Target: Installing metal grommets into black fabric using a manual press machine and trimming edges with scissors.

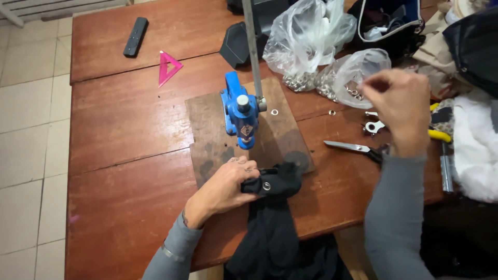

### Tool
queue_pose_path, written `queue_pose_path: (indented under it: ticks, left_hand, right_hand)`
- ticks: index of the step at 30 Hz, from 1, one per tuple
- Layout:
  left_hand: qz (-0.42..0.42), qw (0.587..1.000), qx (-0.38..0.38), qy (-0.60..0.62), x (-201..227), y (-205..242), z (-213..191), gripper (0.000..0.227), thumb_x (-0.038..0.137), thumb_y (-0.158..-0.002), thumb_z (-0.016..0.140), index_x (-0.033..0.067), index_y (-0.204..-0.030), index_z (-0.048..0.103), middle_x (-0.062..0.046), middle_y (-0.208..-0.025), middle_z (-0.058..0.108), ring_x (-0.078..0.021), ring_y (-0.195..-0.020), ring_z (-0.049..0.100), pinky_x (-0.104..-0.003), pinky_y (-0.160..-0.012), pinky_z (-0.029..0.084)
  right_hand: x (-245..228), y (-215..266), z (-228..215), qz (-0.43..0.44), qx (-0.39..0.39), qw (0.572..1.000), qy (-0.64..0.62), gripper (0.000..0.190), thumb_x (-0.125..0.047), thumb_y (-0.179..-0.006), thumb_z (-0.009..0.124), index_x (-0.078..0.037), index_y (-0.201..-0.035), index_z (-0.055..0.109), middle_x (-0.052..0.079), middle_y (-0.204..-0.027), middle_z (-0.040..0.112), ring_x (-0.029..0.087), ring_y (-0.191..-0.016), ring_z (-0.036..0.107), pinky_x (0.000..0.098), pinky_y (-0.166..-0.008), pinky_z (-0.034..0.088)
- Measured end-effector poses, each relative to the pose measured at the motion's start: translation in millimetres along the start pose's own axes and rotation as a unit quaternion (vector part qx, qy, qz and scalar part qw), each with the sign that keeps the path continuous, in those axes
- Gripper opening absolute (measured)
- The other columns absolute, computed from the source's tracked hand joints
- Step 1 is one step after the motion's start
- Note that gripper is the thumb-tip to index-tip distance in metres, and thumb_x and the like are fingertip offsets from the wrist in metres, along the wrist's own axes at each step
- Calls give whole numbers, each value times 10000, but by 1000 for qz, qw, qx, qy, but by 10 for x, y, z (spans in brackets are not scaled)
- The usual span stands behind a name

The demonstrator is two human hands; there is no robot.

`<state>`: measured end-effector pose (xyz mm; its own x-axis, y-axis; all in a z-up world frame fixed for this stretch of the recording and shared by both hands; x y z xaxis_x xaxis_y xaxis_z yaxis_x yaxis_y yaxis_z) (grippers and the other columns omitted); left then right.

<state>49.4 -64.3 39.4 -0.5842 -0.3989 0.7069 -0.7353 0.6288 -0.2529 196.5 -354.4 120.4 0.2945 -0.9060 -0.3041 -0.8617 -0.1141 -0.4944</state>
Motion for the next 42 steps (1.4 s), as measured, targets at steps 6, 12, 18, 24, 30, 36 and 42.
queue_pose_path:
  ticks: [6, 12, 18, 24, 30, 36, 42]
  left_hand:
    - [-15, 1000, -11, 3, -66, -14, 25, 287, 144, -677, 823, 42, -816, 593, -108, -898, 565, -326, -932, 556, -434, -819, 445]
    - [7, 1000, 9, -4, -19, 1, -25, 280, 161, -706, 819, 43, -864, 619, -115, -916, 581, -341, -945, 562, -438, -836, 446]
    - [6, 1000, 18, -17, -72, 44, 19, 296, 220, -745, 827, 45, -890, 637, -120, -925, 590, -355, -958, 567, -449, -822, 461]
    - [7, 999, 19, -29, -67, 69, 28, 283, 222, -755, 821, 56, -916, 658, -116, -939, 603, -337, -960, 578, -451, -849, 472]
    - [9, 999, 37, 28, -13, 90, -100, 307, 176, -734, 817, 34, -945, 646, -123, -947, 618, -348, -966, 571, -443, -824, 466]
    - [-2, 992, 102, 76, 12, 126, -364, 330, 124, -754, 790, 7, -993, 595, -132, -987, 584, -348, -1000, 565, -422, -883, 483]
    - [32, 986, 88, 141, 21, 113, -417, 315, 125, -809, 808, 14, -1067, 665, -113, -1057, 678, -304, -1022, 614, -386, -972, 484]
  right_hand:
    - [-81, 135, 677, 22, -221, 975, 13, 321, -236, -750, 885, -71, -1014, 806, 170, -901, 743, 309, -752, 710, 421, -723, 566]
    - [-532, 174, 590, -111, -209, 971, 2, 173, -162, -821, 838, -41, -940, 806, 160, -917, 752, 332, -827, 702, 427, -767, 547]
    - [-1631, 264, 411, -111, -146, 933, -311, 148, -58, -864, 801, -44, -1009, 774, 72, -994, 770, 181, -840, 760, 278, -745, 600]
    - [-2101, 453, 728, -128, -218, 881, -400, 213, -53, -829, 820, -31, -1030, 753, 66, -1010, 750, 168, -898, 730, 282, -727, 603]
    - [-1772, 448, 676, -152, -189, 908, -341, 240, -133, -763, 879, -9, -892, 718, 81, -871, 687, 202, -785, 657, 321, -675, 509]
    - [-2212, 747, 512, -303, -374, 790, -380, 515, -262, -703, 889, -14, -1118, 709, 109, -1051, 675, 245, -964, 695, 372, -820, 535]
    - [-2013, 875, 986, -246, -466, 780, -338, 421, -273, -769, 856, -51, -1087, 693, 90, -1024, 666, 259, -963, 683, 371, -840, 534]
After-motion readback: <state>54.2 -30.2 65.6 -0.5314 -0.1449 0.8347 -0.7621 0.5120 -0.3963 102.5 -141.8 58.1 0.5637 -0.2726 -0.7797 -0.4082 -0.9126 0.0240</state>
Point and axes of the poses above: each hand's wrist, its own y-axis away from the middle knuckle, its own z-axis out of the palm, x = y × z, the point moved 10 cm from there along -y, towards the middle knuckle
